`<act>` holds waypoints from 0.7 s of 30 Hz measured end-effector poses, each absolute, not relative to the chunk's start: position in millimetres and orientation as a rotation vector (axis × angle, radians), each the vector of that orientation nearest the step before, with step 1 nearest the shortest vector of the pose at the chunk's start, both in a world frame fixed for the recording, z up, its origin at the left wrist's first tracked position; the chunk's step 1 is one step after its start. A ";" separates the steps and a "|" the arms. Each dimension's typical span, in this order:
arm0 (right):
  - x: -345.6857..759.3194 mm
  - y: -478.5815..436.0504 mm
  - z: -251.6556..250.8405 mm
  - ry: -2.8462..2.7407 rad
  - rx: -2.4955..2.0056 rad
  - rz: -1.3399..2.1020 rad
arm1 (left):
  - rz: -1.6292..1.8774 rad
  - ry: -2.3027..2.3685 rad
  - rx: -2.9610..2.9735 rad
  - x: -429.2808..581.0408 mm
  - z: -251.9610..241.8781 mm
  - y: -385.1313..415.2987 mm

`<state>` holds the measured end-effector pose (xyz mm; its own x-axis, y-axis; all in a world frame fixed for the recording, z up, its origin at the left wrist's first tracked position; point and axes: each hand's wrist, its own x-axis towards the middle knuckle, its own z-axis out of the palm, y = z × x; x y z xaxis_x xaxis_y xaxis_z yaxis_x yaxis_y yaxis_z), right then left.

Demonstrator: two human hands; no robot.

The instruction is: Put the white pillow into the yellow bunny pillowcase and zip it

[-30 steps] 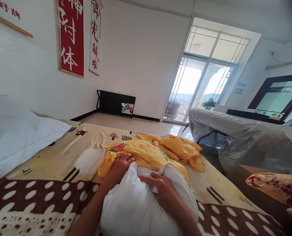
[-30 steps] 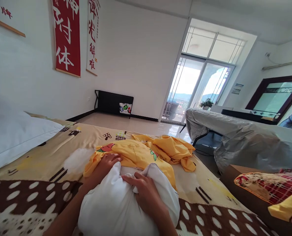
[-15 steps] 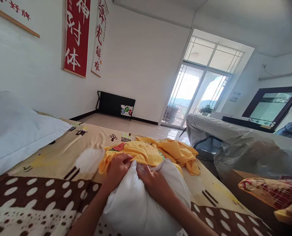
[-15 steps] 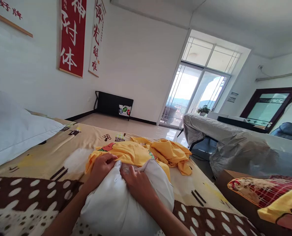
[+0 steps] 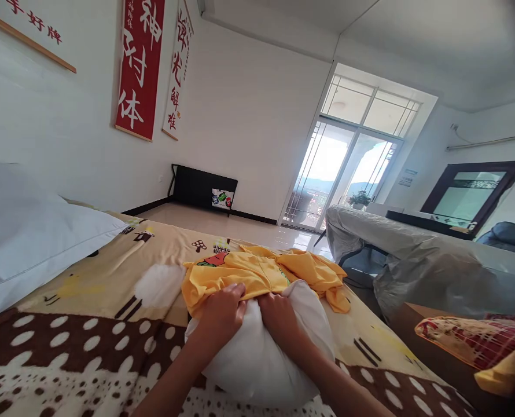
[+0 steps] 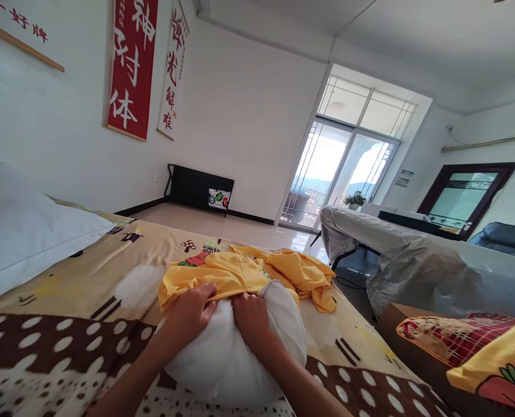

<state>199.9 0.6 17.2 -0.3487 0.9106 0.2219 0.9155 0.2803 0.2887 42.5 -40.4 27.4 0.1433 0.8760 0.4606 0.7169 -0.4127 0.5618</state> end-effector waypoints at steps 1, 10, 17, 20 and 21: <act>203.7 -0.1 16.9 -2.488 -1.792 -0.580 | 1.078 1.623 2.226 45.4 25.9 -39.7; 240.4 -17.7 -7.4 -2.404 -1.389 -0.609 | 0.773 1.866 2.242 44.4 2.3 -24.3; 238.9 -64.7 18.1 -2.108 -0.795 -0.991 | 0.941 1.803 2.183 43.7 -1.5 -17.4; 219.2 -94.0 10.4 -2.152 -0.648 -1.000 | 1.002 1.785 2.150 44.6 -2.2 -14.7; 212.4 -100.4 1.8 -2.176 -0.634 -1.013 | 1.015 1.786 2.137 44.7 -2.4 -13.9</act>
<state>212.4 -100.4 1.8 -0.6740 0.1512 0.7231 0.6506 0.5853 0.4839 44.7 -13.9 -2.4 0.0468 0.9222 0.3838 0.8015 -0.2640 0.5366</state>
